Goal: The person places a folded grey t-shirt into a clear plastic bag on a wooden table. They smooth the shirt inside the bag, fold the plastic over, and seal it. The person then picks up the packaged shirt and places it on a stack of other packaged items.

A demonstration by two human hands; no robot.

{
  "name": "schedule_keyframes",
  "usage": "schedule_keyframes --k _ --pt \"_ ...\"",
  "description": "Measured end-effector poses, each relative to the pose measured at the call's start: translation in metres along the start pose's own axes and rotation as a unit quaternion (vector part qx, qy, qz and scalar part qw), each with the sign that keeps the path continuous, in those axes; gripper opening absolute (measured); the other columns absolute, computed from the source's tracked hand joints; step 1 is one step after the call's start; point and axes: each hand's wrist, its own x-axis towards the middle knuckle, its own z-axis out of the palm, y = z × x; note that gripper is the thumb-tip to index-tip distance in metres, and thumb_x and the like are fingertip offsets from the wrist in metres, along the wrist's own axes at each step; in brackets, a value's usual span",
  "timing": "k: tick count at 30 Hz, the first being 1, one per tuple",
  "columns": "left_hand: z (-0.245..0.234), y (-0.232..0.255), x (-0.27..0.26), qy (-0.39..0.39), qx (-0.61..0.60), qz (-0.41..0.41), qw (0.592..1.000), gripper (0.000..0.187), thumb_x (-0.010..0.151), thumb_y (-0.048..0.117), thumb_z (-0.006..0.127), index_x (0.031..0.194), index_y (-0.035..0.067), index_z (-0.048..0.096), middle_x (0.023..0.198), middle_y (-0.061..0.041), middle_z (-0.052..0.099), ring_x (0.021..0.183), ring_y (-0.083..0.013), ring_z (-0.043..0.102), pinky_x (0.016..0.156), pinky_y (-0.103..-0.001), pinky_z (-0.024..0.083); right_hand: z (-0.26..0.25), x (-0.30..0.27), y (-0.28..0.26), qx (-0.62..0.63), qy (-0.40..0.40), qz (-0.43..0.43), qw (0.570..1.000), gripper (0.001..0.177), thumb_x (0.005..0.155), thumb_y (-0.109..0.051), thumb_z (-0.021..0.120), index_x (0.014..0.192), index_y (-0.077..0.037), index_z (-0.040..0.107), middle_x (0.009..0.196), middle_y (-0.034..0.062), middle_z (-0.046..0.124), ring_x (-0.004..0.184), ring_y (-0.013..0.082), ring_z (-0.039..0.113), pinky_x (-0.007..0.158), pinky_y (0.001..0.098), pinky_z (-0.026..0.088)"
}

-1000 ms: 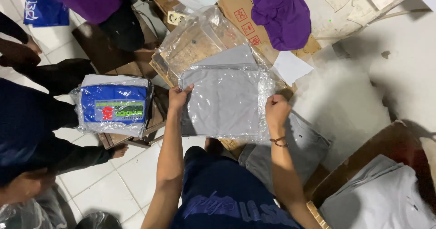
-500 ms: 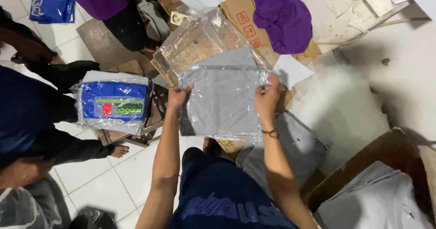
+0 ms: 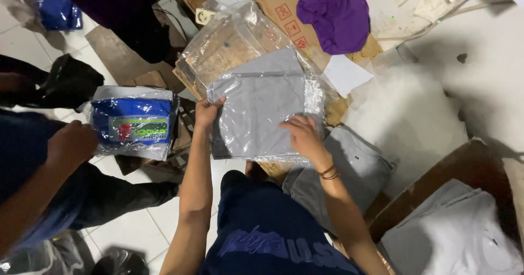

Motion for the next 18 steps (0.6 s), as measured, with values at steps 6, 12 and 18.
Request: schedule_keyframes --k 6,12,18 --pt "0.001 -0.027 0.023 0.007 0.003 0.002 1.0 0.018 0.078 0.02 0.085 0.078 0.006 0.073 0.056 -0.006 0.059 0.048 -0.0125 0.059 0.047 -0.023 0.05 -0.003 -0.058 0.032 -0.22 -0.019 0.1 0.97 0.017 0.08 -0.016 0.063 0.071 -0.03 0.061 0.086 -0.0171 0.058 0.1 0.0128 0.045 0.093 0.0374 0.027" --pt "0.001 -0.028 0.022 0.023 -0.004 0.011 1.0 0.022 0.078 0.02 0.085 0.07 0.007 0.069 0.051 -0.003 0.055 0.044 -0.0109 0.056 0.044 -0.022 0.046 -0.015 -0.054 0.023 -0.185 0.212 0.129 0.951 0.025 0.079 -0.006 0.065 0.063 -0.024 0.062 0.088 -0.0141 0.061 0.102 0.0175 0.048 0.092 0.0359 0.033" --pt "0.007 0.029 -0.029 0.018 -0.018 0.007 1.0 0.026 0.077 0.02 0.087 0.066 0.007 0.067 0.051 -0.003 0.054 0.044 -0.0105 0.055 0.043 -0.02 0.045 -0.046 -0.02 -0.044 0.205 0.151 0.159 0.954 0.029 0.087 0.011 0.052 0.087 -0.008 0.073 0.089 0.0106 0.072 0.085 0.0256 0.07 0.081 0.0346 0.054"
